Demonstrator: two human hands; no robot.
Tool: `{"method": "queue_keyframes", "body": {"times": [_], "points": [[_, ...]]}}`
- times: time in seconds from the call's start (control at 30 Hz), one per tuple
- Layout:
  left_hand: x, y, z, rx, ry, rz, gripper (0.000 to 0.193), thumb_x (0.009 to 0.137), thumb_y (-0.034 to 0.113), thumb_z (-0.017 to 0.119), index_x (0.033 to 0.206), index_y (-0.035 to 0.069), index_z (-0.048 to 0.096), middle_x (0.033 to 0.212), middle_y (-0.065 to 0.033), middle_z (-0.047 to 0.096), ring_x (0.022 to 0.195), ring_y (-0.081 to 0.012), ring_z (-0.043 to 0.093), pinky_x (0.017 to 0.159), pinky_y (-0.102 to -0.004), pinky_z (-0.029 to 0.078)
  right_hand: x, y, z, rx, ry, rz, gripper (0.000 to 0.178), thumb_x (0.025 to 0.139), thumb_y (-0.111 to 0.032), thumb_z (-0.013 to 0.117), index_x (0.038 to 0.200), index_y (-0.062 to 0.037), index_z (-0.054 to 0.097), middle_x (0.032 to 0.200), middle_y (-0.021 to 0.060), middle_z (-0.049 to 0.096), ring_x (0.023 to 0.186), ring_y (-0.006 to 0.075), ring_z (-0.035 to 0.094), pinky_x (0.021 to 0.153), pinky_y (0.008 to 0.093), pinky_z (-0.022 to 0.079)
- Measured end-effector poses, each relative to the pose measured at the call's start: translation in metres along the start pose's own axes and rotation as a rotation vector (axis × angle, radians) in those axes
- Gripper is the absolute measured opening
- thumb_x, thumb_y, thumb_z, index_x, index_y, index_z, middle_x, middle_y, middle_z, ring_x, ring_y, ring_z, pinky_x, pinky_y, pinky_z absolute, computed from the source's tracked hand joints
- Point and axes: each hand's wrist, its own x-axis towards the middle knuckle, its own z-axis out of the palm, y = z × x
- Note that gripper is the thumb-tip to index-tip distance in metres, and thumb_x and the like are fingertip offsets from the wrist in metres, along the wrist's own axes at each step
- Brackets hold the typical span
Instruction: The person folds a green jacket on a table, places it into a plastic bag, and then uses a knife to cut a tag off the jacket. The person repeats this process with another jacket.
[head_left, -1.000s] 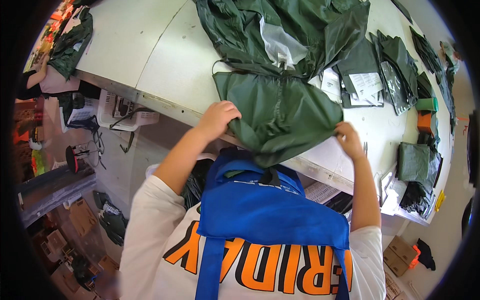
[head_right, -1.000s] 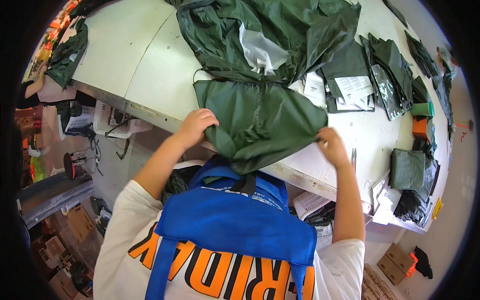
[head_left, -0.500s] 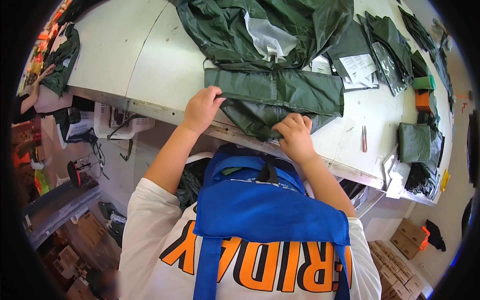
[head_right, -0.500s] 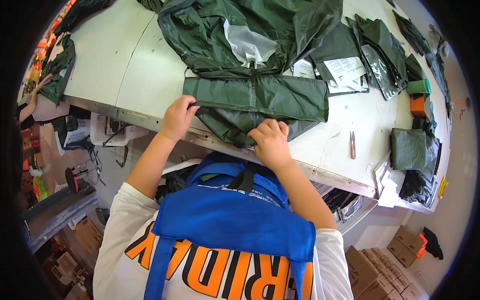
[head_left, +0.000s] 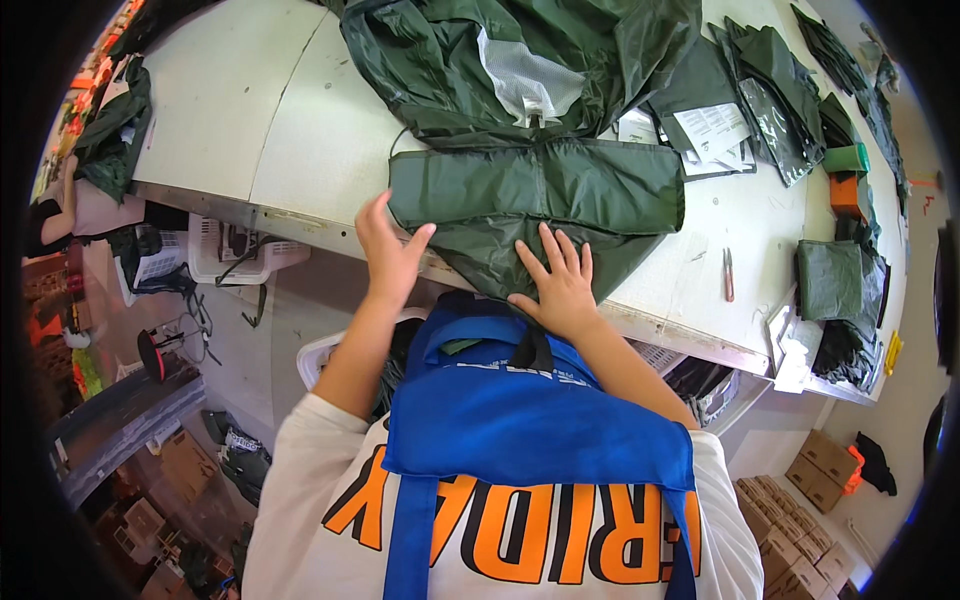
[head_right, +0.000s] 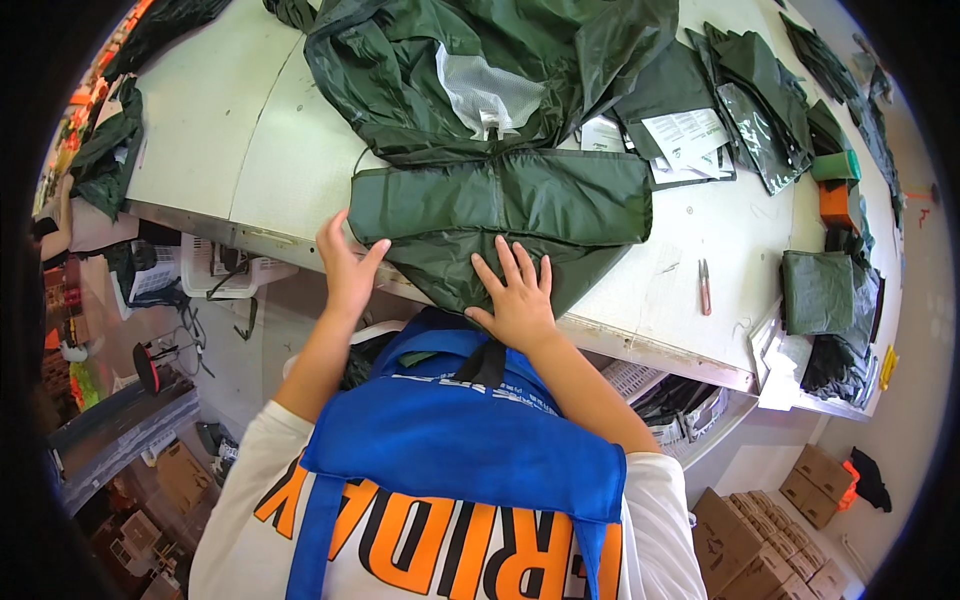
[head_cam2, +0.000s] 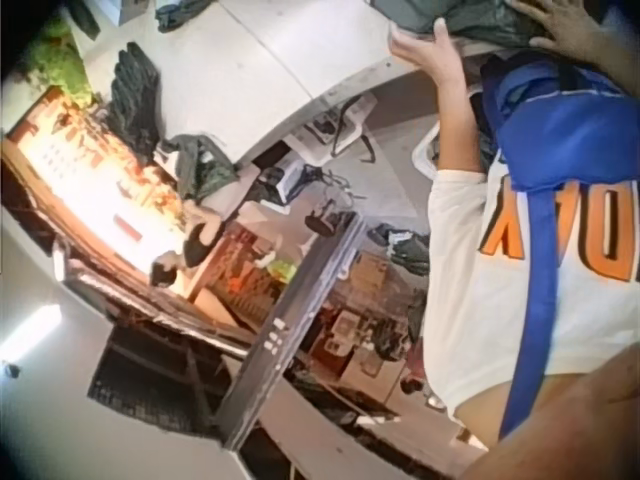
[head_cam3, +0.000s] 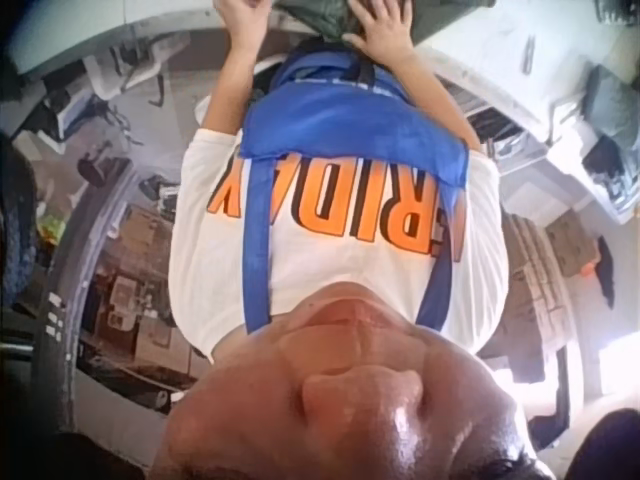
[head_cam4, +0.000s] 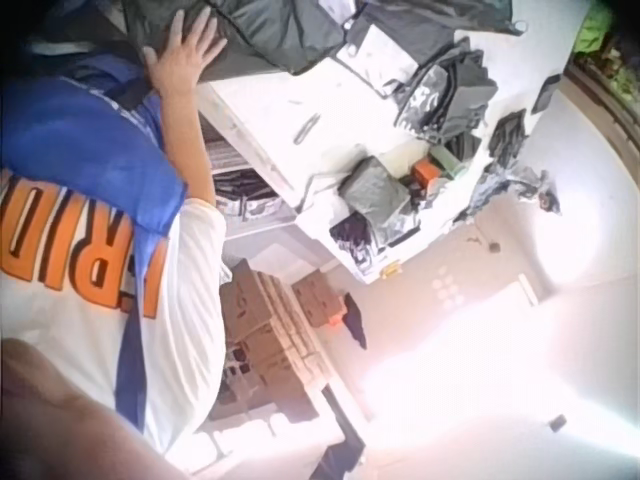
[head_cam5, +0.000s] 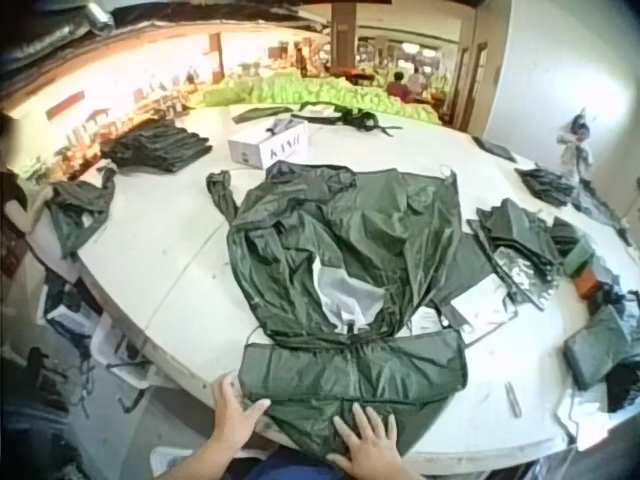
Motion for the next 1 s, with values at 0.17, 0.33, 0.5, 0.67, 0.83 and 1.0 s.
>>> {"method": "queue_keyframes", "body": {"times": [0.17, 0.33, 0.5, 0.67, 0.83, 1.0], "points": [[0.0, 0.04, 0.003, -1.021, -0.099, -0.816, 0.05, 0.078, 0.002, 0.066, 0.121, 0.001, 0.041, 0.108, -0.0099, 0.057, 0.087, -0.0176, 0.058, 0.07, -0.0296, 0.05, -0.006, -0.001, 0.007, -0.015, -0.03, 0.005, 0.077, 0.071, -0.052, 0.07, 0.139, -0.0279, 0.041, 0.151, 0.0119, 0.02, 0.139, 0.0394, 0.014, 0.106, 0.0633, 0.013], [0.012, 0.123, 0.039, -0.362, -0.564, 0.257, 0.058, 0.075, 0.008, 0.064, 0.129, 0.001, 0.044, 0.109, -0.0187, 0.054, 0.095, -0.03, 0.059, 0.084, -0.0379, 0.048, -0.006, 0.003, 0.004, -0.058, -0.251, 0.03, 0.071, 0.079, -0.056, 0.058, 0.138, -0.0191, 0.042, 0.147, 0.0142, 0.029, 0.139, 0.0365, 0.016, 0.111, 0.0564, 0.011], [0.013, 0.12, 0.093, 0.016, -0.804, 0.276, 0.05, 0.084, 0.023, 0.061, 0.128, 0.004, 0.047, 0.113, -0.0173, 0.052, 0.106, -0.0369, 0.052, 0.088, -0.0401, 0.046, -0.02, 0.051, -0.008, 0.315, 0.405, -0.049, 0.05, 0.063, -0.006, 0.072, 0.111, -0.004, 0.058, 0.111, 0.0143, 0.058, 0.113, 0.0364, 0.048, 0.1, 0.0484, 0.033], [0.018, 0.096, 0.103, 0.291, -0.585, 0.627, 0.055, 0.088, 0.043, 0.054, 0.138, 0.025, 0.041, 0.145, -0.0135, 0.032, 0.135, -0.0376, 0.024, 0.108, -0.0569, 0.02, -0.01, 0.096, -0.02, 0.832, 0.682, 0.941, 0.074, 0.077, -0.012, 0.071, 0.135, 0.0066, 0.028, 0.123, 0.0208, 0.049, 0.1, 0.0295, 0.055, 0.088, 0.0371, 0.044], [0.011, 0.099, 0.109, 0.354, -0.68, 0.376, 0.064, 0.087, 0.056, 0.046, 0.145, 0.032, 0.029, 0.154, -0.012, 0.011, 0.139, -0.0445, 0.006, 0.109, -0.0606, 0.006, 0.013, 0.096, -0.047, 1.125, 0.317, 0.456, 0.053, 0.075, -0.003, 0.064, 0.126, -0.0027, 0.049, 0.11, 0.0138, 0.058, 0.095, 0.0243, 0.058, 0.083, 0.0337, 0.045], [0.038, 0.07, 0.092, -1.047, -0.733, -0.238, 0.046, 0.077, 0.003, 0.054, 0.123, 0.002, 0.053, 0.129, -0.018, 0.051, 0.124, -0.0355, 0.041, 0.104, -0.0384, 0.033, 0.041, 0.036, -0.053, 0.022, 0.047, -0.097, 0.072, 0.069, -0.014, 0.064, 0.137, -0.0156, 0.042, 0.142, 0.0157, 0.033, 0.13, 0.0349, 0.033, 0.106, 0.0468, 0.027]]}}
